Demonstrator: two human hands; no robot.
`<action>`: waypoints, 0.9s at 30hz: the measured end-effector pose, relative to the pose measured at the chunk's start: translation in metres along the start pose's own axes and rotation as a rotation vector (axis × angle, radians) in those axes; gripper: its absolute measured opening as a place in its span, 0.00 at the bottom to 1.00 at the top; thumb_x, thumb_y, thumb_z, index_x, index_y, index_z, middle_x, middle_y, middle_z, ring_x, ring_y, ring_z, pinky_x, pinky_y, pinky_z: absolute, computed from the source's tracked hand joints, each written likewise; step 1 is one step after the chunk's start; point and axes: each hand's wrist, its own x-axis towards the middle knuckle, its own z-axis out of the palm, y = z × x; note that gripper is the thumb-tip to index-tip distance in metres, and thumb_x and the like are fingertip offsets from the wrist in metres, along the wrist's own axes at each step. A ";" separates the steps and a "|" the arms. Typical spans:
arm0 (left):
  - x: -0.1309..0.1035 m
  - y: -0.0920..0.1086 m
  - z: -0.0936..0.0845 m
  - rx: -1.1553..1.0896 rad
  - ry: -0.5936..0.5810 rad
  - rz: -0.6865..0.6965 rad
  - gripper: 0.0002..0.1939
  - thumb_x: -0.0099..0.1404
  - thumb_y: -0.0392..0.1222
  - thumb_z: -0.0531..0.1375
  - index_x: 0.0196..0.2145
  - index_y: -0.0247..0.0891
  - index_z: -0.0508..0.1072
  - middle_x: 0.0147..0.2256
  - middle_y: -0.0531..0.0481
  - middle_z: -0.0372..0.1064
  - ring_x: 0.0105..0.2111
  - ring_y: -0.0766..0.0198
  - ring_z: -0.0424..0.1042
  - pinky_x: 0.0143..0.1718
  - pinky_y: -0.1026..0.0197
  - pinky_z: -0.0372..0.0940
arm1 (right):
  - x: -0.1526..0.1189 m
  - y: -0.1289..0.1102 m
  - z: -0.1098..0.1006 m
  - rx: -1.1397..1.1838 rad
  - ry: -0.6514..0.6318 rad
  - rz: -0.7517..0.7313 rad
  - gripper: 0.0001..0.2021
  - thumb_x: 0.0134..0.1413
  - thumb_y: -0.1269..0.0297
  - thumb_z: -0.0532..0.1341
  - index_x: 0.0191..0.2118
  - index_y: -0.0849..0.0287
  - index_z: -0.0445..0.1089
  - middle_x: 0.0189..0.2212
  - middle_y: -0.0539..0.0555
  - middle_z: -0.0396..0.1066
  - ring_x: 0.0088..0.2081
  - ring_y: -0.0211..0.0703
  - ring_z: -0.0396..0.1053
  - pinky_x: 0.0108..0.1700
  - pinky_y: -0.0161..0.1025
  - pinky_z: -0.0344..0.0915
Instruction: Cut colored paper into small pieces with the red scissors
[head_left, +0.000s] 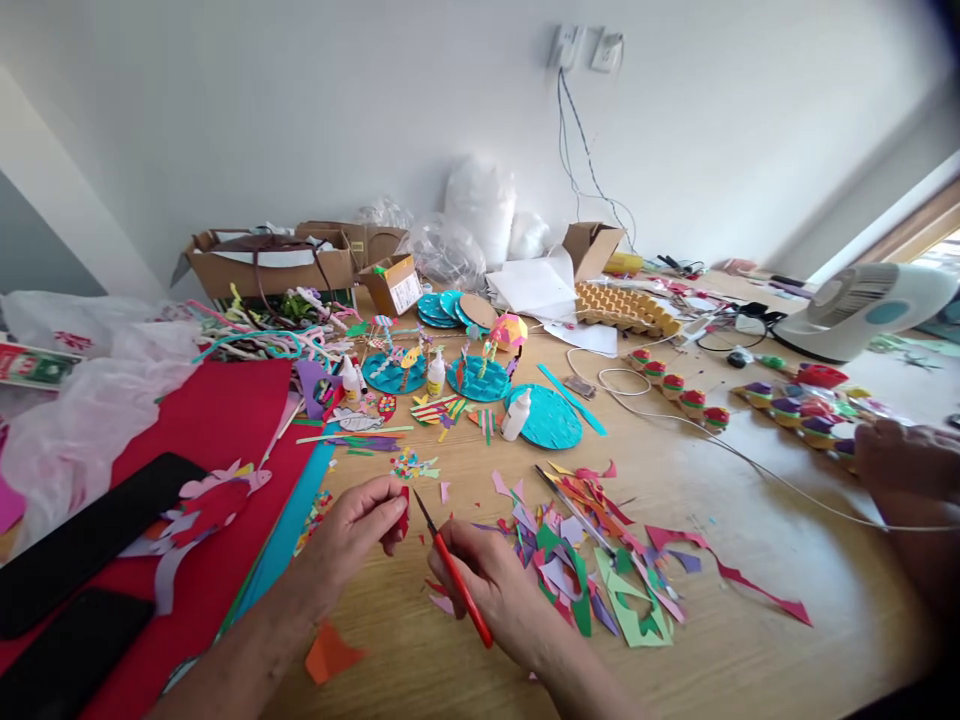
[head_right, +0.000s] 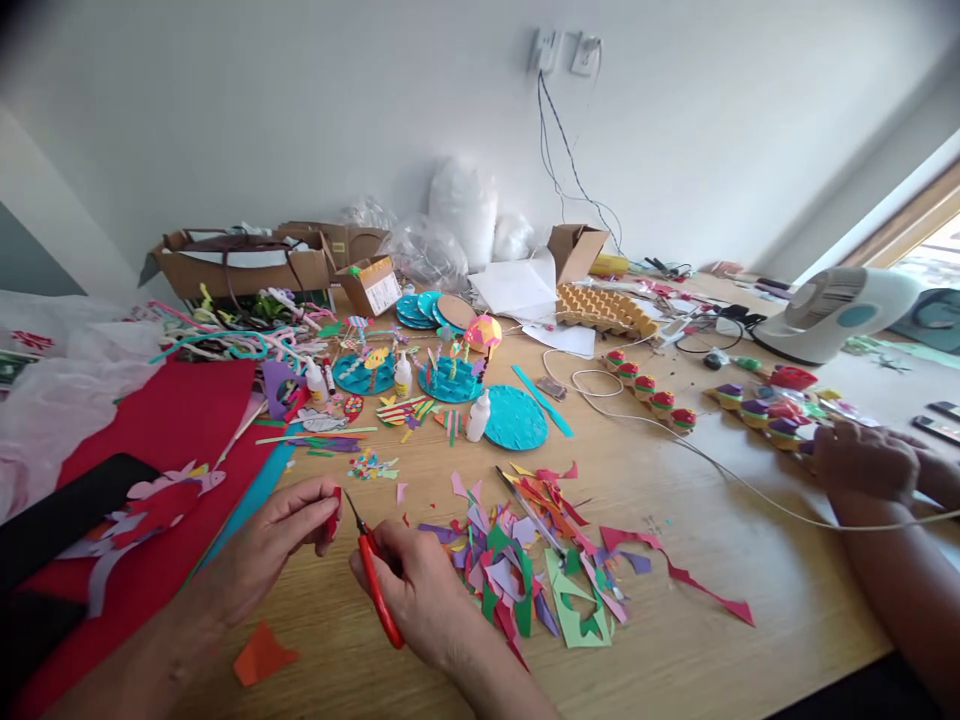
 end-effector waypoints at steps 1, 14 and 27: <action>0.000 -0.001 -0.001 -0.009 -0.005 -0.013 0.12 0.56 0.44 0.55 0.19 0.38 0.65 0.19 0.56 0.59 0.22 0.67 0.58 0.24 0.65 0.56 | 0.000 0.000 0.001 -0.020 -0.003 -0.004 0.12 0.55 0.63 0.52 0.22 0.58 0.56 0.17 0.44 0.54 0.20 0.32 0.51 0.21 0.30 0.46; -0.004 -0.008 -0.008 -0.058 -0.082 -0.089 0.10 0.56 0.43 0.55 0.21 0.37 0.64 0.19 0.56 0.60 0.22 0.68 0.58 0.23 0.66 0.56 | 0.003 0.001 0.008 -0.136 -0.015 -0.023 0.13 0.55 0.62 0.52 0.22 0.59 0.57 0.17 0.44 0.52 0.21 0.32 0.49 0.21 0.31 0.43; -0.010 -0.019 -0.017 -0.077 -0.099 -0.139 0.09 0.58 0.42 0.54 0.22 0.37 0.64 0.20 0.56 0.59 0.22 0.68 0.57 0.24 0.66 0.56 | 0.004 0.004 0.017 -0.077 -0.045 -0.006 0.13 0.54 0.63 0.52 0.21 0.59 0.55 0.17 0.43 0.48 0.22 0.31 0.46 0.21 0.31 0.43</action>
